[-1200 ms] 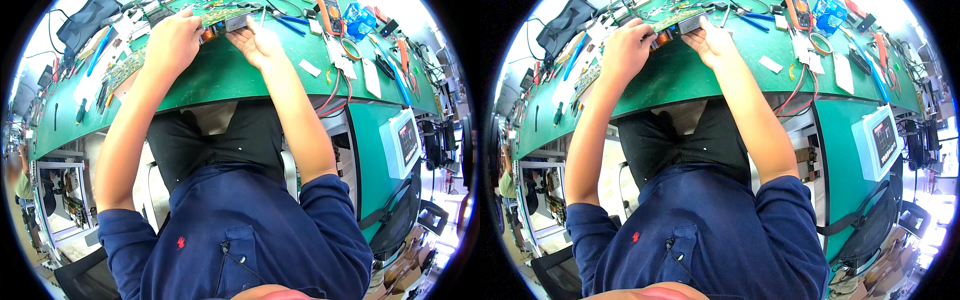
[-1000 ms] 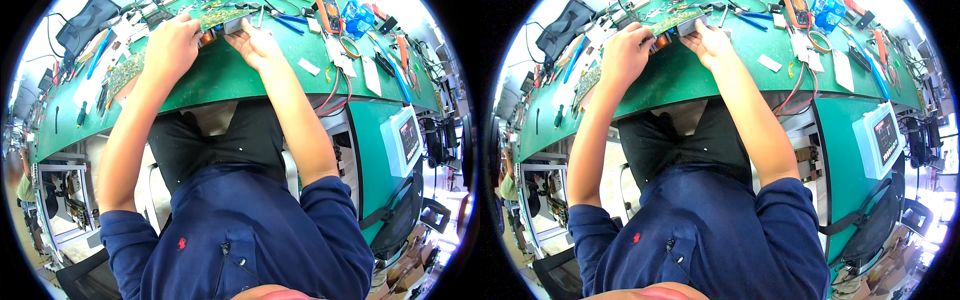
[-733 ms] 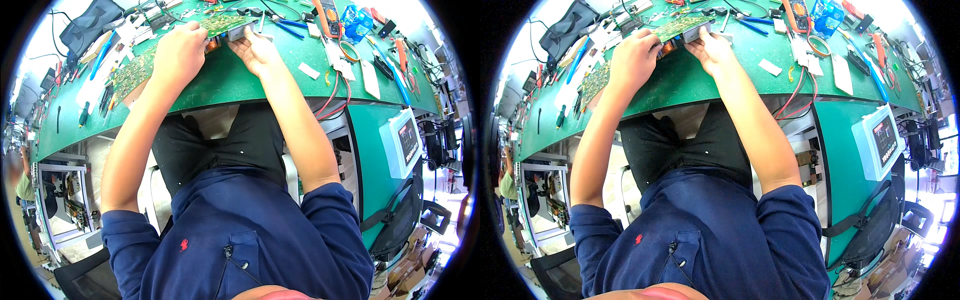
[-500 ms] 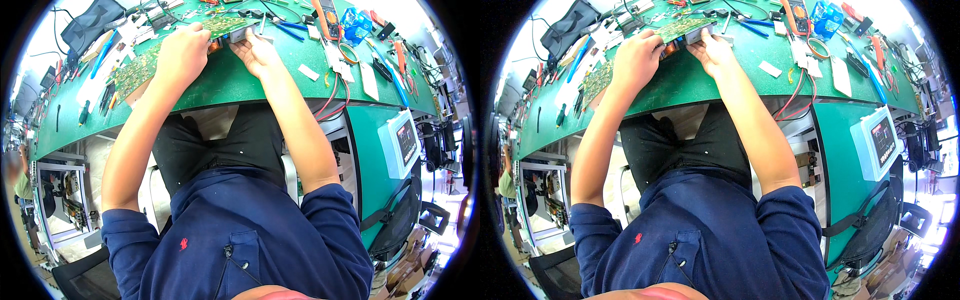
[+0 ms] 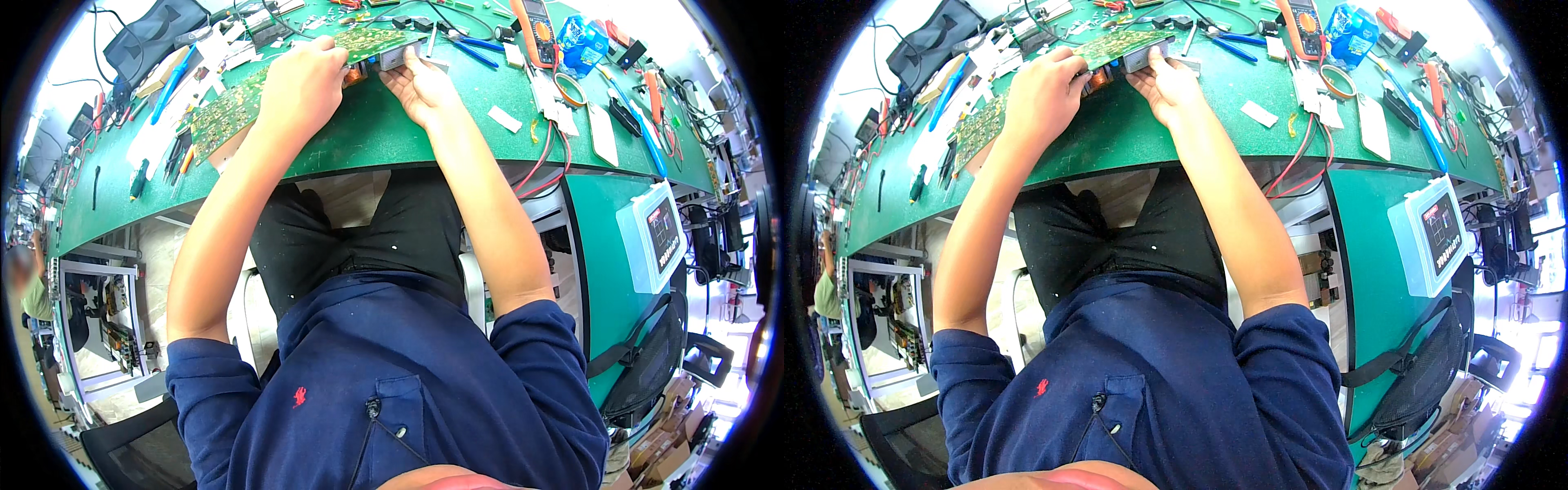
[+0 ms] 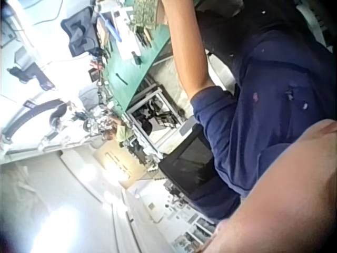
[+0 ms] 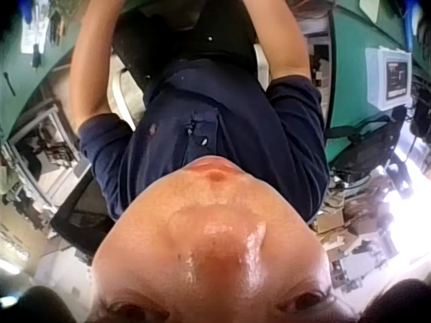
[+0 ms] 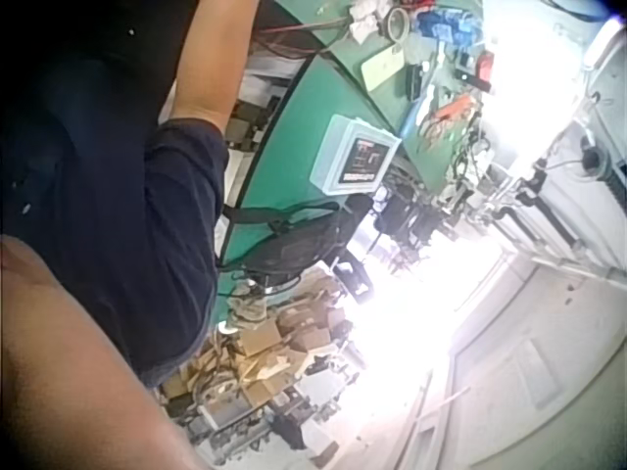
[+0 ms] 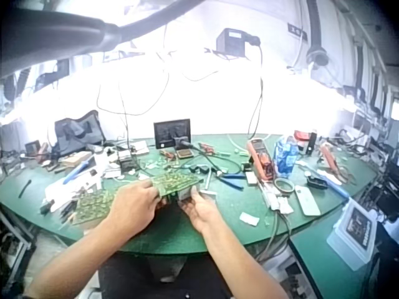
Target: The person solders components onto a green circuit board with a soldering iron and wire, flips the board over, and assembles parts of a metal heatsink back onto the device.
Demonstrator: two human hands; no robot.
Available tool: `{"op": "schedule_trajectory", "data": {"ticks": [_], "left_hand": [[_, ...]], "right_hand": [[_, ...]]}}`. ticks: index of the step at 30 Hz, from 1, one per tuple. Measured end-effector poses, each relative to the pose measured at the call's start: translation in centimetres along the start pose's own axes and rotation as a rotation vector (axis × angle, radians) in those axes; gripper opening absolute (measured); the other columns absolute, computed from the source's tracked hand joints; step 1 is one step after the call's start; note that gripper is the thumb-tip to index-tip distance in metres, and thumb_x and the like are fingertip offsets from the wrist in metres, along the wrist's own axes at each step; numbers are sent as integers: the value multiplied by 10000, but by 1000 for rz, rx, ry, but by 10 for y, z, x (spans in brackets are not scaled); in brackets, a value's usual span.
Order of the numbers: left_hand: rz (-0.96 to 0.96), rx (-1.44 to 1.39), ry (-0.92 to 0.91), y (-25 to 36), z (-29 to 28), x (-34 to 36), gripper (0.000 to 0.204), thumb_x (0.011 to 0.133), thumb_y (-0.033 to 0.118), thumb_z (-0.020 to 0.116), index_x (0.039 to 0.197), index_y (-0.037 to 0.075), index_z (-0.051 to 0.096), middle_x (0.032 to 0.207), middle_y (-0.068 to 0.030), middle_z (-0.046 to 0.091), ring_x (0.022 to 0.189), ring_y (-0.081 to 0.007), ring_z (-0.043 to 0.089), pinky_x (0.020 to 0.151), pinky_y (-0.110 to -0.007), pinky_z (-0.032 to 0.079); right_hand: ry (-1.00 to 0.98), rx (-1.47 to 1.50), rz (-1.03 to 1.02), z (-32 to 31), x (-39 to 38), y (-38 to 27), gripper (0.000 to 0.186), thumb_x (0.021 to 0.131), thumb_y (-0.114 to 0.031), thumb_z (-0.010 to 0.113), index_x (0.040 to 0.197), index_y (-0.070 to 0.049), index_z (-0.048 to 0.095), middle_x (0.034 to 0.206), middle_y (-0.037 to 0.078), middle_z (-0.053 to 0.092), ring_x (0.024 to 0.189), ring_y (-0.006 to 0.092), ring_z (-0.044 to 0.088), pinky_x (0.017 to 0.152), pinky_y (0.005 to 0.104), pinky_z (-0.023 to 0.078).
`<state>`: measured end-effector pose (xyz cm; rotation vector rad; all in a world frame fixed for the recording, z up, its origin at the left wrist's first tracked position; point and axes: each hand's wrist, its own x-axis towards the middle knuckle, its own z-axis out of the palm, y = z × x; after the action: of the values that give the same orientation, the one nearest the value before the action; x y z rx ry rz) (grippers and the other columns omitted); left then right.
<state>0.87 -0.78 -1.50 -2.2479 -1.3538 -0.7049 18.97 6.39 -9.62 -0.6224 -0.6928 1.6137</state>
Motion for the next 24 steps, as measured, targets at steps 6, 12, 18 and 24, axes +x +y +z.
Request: {"op": "schedule_trajectory", "data": {"ticks": [6, 12, 18, 24], "left_hand": [[14, -1, -1, 0, 0, 0, 123, 885, 169, 709, 917, 51, 722, 922, -104, 655, 876, -347, 679, 762, -454, 545], [23, 10, -1, -1, 0, 0, 125, 884, 173, 711, 910, 51, 721, 919, -101, 655, 866, -348, 681, 758, -456, 547], [20, 13, -4, -1, 0, 0, 119, 883, 172, 713, 913, 57, 724, 919, -99, 656, 864, -348, 681, 758, -456, 547], [16, 8, 0, 1, -2, -1, 118, 881, 170, 714, 913, 57, 725, 926, -98, 660, 871, -348, 683, 763, -456, 548]], "right_hand": [[8, -10, 0, 0, 0, 0, 403, 1084, -301, 548, 1350, 1, 527, 1251, 162, 661, 1118, 314, 669, 989, 438, 565], [23, -14, -10, 1, -3, 0, 402, 1082, -302, 554, 1345, 0, 531, 1242, 161, 664, 1102, 311, 673, 987, 435, 563], [10, -5, -13, -1, 0, 1, 376, 1085, -285, 550, 1333, -3, 541, 1230, 155, 668, 1082, 304, 675, 972, 428, 565], [3, -7, -17, -3, 2, 3, 359, 1086, -280, 550, 1322, -9, 550, 1215, 146, 672, 1066, 294, 677, 960, 425, 569]]}}
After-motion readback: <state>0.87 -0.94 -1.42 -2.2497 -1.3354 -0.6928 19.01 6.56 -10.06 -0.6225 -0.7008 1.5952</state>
